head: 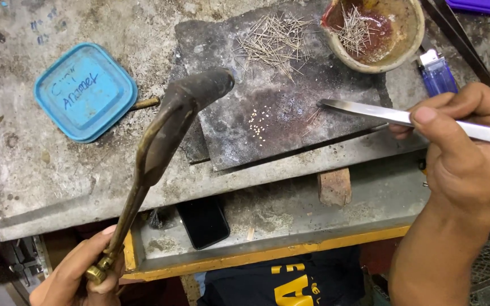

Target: The person uses a soldering iron and tweezers to heat and join small metal wires on a workbench. The person repeatedly picks up individual wires, applies heat with the soldering iron, and places them back on the surface.

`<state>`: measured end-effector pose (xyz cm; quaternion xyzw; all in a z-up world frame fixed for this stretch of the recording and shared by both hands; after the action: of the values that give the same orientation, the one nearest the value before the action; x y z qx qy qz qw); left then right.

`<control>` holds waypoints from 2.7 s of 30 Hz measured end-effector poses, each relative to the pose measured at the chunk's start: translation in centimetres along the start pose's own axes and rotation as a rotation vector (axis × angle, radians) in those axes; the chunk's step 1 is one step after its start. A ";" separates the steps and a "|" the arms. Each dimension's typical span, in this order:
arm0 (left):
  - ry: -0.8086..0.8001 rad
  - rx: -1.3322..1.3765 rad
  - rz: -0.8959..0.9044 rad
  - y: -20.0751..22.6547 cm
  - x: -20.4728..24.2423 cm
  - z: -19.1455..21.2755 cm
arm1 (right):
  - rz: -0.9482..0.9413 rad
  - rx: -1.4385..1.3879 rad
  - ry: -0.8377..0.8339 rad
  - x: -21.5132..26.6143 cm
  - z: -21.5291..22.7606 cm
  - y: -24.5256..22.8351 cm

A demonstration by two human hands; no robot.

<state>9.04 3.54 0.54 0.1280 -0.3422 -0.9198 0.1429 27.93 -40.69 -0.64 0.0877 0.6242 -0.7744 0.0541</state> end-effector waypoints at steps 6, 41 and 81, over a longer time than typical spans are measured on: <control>-0.032 -0.039 0.047 -0.4 -0.1 0.2 | 0.018 -0.063 0.023 0.0 -0.3 0.4; -0.148 0.055 -0.166 1.4 -1.7 -2.2 | 0.425 0.081 0.091 1.3 -6.5 -3.3; -0.125 0.013 -0.169 2.5 -1.9 -2.1 | 0.411 0.094 0.081 1.2 -5.7 -2.4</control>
<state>11.96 1.11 0.91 0.0995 -0.3444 -0.9326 0.0424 26.72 -34.55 0.21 0.2467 0.5580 -0.7713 0.1814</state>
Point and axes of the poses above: each hand's wrist, its own x-axis away from the middle knuckle, its own z-axis out of the back of the hand, y = z × x, the point moved 10 cm from there along -x, towards the middle knuckle, and after that the axes turned 2 degrees about -x, right-handed, at the moved point
